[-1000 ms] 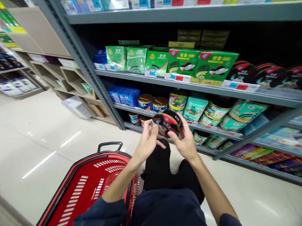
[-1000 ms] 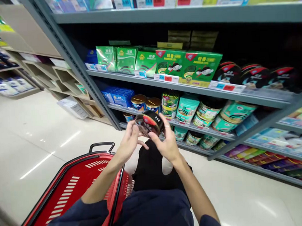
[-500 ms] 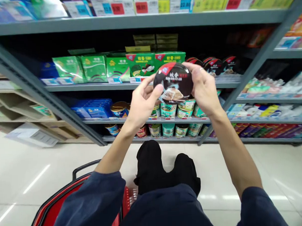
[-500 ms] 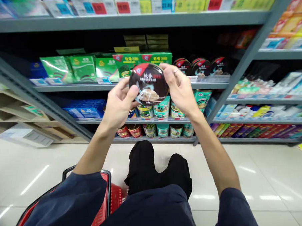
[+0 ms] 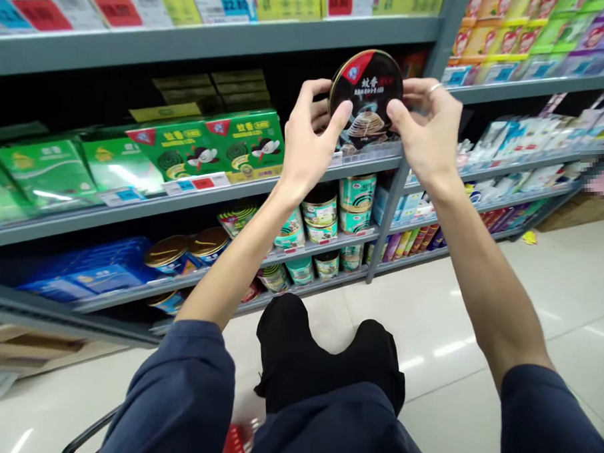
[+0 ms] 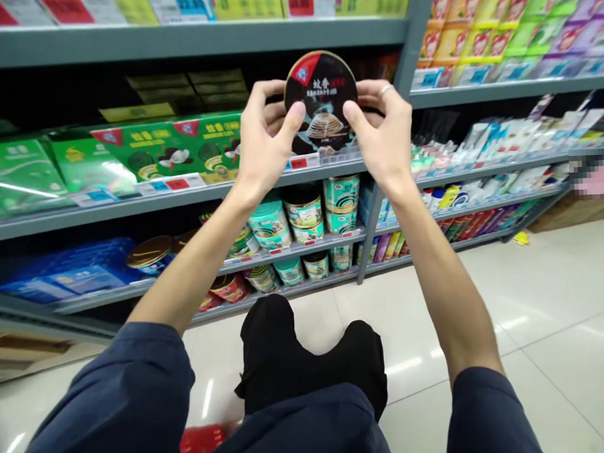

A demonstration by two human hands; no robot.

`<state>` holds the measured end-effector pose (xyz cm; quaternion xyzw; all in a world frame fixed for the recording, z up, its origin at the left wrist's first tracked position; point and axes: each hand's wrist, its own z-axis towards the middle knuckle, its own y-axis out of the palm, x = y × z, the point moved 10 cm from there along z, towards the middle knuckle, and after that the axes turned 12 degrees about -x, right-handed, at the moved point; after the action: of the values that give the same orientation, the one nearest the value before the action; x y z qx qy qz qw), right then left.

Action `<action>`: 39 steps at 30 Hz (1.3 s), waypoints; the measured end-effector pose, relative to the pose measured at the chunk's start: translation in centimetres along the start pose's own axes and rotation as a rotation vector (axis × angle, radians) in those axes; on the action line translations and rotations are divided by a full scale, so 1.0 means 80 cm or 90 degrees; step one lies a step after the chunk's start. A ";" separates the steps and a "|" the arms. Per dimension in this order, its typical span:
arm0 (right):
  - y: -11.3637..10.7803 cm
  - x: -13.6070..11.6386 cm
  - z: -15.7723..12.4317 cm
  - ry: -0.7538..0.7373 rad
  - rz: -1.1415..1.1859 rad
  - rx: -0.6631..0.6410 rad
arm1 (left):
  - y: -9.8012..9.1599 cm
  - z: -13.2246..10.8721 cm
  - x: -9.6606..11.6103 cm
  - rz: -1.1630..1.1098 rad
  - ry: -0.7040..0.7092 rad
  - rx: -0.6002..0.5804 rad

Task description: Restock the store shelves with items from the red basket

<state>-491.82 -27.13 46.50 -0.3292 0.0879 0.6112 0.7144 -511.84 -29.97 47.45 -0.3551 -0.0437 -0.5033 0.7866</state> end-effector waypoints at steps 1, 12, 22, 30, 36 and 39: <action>-0.011 0.013 0.011 0.006 -0.030 -0.001 | 0.009 0.019 -0.007 0.018 0.003 0.003; -0.048 0.155 0.058 0.111 -0.165 0.046 | 0.109 0.135 -0.104 0.108 -0.045 -0.114; -0.031 0.188 0.059 0.176 -0.275 -0.023 | 0.124 0.161 -0.108 0.173 -0.101 -0.157; 0.004 0.188 0.050 0.130 -0.285 -0.035 | 0.136 0.169 -0.137 0.156 -0.152 -0.248; 0.000 0.218 0.062 0.074 -0.242 -0.014 | 0.153 0.186 -0.159 0.214 -0.097 -0.303; -0.002 0.227 0.065 0.039 -0.241 -0.019 | 0.154 0.191 -0.164 0.263 -0.093 -0.303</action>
<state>-488.83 -9.30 40.94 -0.3691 0.0371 0.4571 0.8083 -503.73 -7.84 46.93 -0.5657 0.0921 -0.3020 0.7618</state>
